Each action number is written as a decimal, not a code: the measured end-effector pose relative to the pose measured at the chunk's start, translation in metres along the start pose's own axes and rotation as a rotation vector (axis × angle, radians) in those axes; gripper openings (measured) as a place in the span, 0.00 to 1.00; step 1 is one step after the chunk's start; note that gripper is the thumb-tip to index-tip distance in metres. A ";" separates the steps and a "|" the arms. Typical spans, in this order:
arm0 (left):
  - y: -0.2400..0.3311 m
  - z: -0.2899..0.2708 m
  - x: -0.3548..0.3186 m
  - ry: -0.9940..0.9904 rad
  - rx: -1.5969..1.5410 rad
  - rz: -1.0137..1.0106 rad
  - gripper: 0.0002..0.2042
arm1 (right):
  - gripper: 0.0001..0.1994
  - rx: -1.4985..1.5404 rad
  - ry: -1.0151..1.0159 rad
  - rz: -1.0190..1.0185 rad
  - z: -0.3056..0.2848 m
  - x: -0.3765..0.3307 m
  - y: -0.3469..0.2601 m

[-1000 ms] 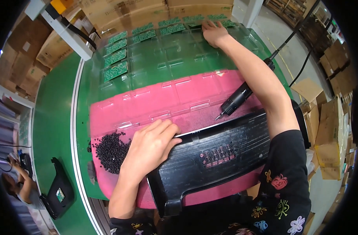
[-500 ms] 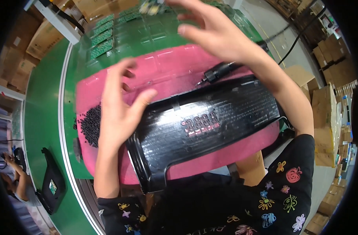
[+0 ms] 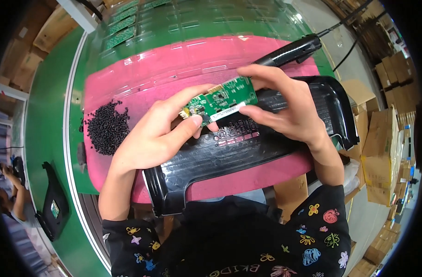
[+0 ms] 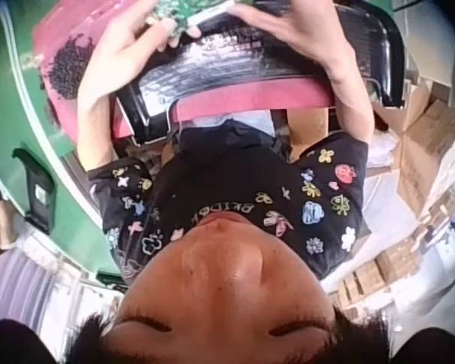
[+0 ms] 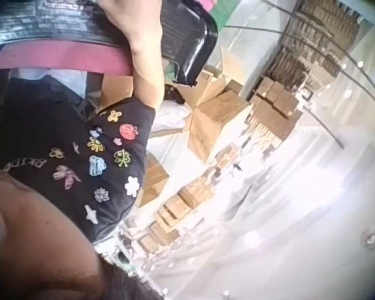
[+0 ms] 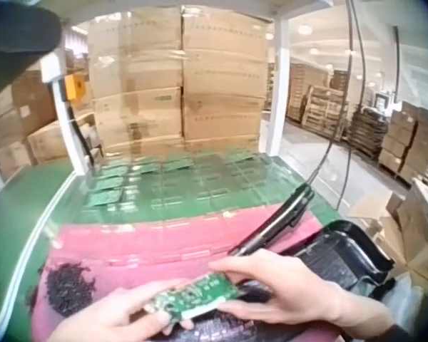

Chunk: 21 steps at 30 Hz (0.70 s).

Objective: Assemble a circuit board into a plastic housing using an electric screwdriver and place the finished component in a box.

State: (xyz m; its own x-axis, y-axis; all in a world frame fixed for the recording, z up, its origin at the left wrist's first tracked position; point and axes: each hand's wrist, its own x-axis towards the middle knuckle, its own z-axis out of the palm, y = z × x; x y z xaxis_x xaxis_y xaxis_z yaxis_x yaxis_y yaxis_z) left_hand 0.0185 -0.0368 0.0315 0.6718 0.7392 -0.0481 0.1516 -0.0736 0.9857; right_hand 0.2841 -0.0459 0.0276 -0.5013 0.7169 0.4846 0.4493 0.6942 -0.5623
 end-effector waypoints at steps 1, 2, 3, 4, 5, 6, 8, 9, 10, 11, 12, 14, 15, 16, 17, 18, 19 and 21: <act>0.001 -0.001 0.002 -0.009 0.013 -0.041 0.25 | 0.35 0.007 -0.003 -0.006 0.000 -0.001 0.001; 0.000 -0.002 0.001 0.001 0.014 -0.052 0.25 | 0.33 0.071 0.018 0.061 0.001 -0.003 0.000; -0.002 -0.004 0.001 -0.003 -0.024 -0.059 0.25 | 0.30 0.135 0.037 0.129 0.004 -0.005 -0.001; -0.004 -0.005 0.000 -0.007 -0.062 -0.067 0.26 | 0.28 0.111 0.119 0.080 0.010 -0.007 0.002; -0.004 -0.005 0.001 -0.004 -0.065 -0.073 0.26 | 0.28 0.117 0.116 0.082 0.008 -0.009 0.003; -0.004 -0.004 0.001 -0.015 -0.066 -0.064 0.26 | 0.26 0.023 0.095 0.069 0.003 -0.010 0.004; 0.000 -0.005 0.002 -0.037 -0.083 -0.102 0.26 | 0.24 -0.060 0.084 0.060 -0.001 -0.010 0.004; -0.002 -0.006 0.002 -0.035 -0.084 -0.110 0.26 | 0.24 -0.052 0.083 0.061 -0.002 -0.009 0.003; -0.003 -0.006 0.001 -0.038 -0.081 -0.099 0.26 | 0.25 -0.044 0.055 0.041 -0.003 -0.009 0.002; -0.004 -0.006 0.000 -0.042 -0.079 -0.087 0.26 | 0.26 -0.038 0.027 0.020 -0.004 -0.009 0.000; -0.003 -0.006 0.000 -0.042 -0.080 -0.092 0.26 | 0.28 -0.070 0.016 0.030 -0.004 -0.009 -0.001; -0.001 -0.007 0.001 -0.058 -0.091 -0.108 0.27 | 0.28 -0.104 0.008 0.013 -0.004 -0.007 -0.003; -0.003 -0.006 0.001 -0.062 -0.090 -0.111 0.27 | 0.28 -0.144 0.000 -0.007 -0.003 -0.007 -0.004; -0.006 -0.003 0.001 -0.009 -0.130 -0.068 0.28 | 0.28 -0.143 0.004 -0.003 -0.003 -0.007 -0.003; -0.007 0.000 0.001 0.043 -0.174 -0.026 0.29 | 0.25 -0.177 0.019 -0.031 -0.006 -0.008 -0.002; -0.005 0.001 0.001 0.038 -0.176 -0.029 0.29 | 0.21 -0.211 0.034 -0.059 -0.008 -0.009 0.000; -0.001 0.000 0.001 0.054 -0.164 -0.020 0.29 | 0.16 -0.228 0.082 -0.093 -0.010 -0.008 0.001; 0.000 0.000 0.000 0.059 -0.158 -0.007 0.30 | 0.20 -0.171 0.095 -0.052 -0.016 -0.011 -0.001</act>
State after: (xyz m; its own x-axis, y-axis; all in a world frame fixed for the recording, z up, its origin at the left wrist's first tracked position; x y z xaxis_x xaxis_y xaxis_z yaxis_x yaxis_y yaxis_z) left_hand 0.0183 -0.0369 0.0314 0.6266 0.7777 -0.0504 0.0370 0.0349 0.9987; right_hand 0.3009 -0.0534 0.0336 -0.4587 0.6770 0.5756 0.5476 0.7254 -0.4169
